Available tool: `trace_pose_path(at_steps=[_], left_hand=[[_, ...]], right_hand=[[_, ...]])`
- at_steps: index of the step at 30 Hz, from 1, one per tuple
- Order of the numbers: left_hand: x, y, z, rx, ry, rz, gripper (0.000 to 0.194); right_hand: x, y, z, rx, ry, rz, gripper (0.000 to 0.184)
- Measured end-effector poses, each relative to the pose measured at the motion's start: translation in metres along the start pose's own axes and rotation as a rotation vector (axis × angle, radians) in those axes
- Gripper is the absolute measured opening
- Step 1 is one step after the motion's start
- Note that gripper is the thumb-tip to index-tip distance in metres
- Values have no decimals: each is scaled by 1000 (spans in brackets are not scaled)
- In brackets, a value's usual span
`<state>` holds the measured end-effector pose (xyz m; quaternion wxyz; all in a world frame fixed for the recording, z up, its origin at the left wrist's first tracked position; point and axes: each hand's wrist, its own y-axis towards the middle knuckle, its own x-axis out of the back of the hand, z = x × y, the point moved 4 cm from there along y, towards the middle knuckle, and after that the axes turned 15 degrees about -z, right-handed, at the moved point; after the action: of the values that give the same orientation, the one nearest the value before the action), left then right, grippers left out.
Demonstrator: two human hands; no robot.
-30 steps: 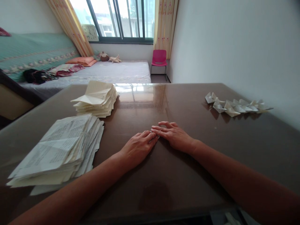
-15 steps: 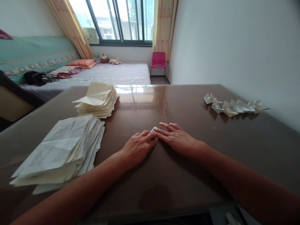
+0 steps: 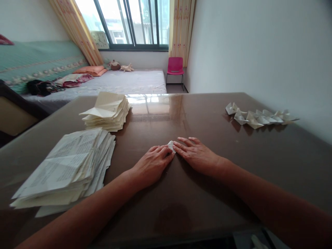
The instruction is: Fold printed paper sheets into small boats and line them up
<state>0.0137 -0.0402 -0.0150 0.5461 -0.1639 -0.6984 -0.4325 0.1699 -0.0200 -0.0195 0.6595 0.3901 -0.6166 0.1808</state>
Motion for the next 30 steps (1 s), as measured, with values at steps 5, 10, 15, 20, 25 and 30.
trace_pose_path(at_steps=[5,10,15,20,25,30], left_hand=[[0,1,2,-10,33,32,35],[-2,3,1,-4,52,28,33],[-1,1,4,37,19,8,33],[1,-1,11,47,-20,-5,35],[3,5,6,36,62,35,30],[1,4,3,46,63,-9,28]], right_hand=[[14,-2,6,70,22,-13,40],[10,-1,12,51,-14,-70,40],[6,4,10,-25,6,-82,39],[-4,15,-14,-262,109,-152,35],[-19,21,-25,-326,332,-230,44],[-20,23,-23,-412,377,-226,34]])
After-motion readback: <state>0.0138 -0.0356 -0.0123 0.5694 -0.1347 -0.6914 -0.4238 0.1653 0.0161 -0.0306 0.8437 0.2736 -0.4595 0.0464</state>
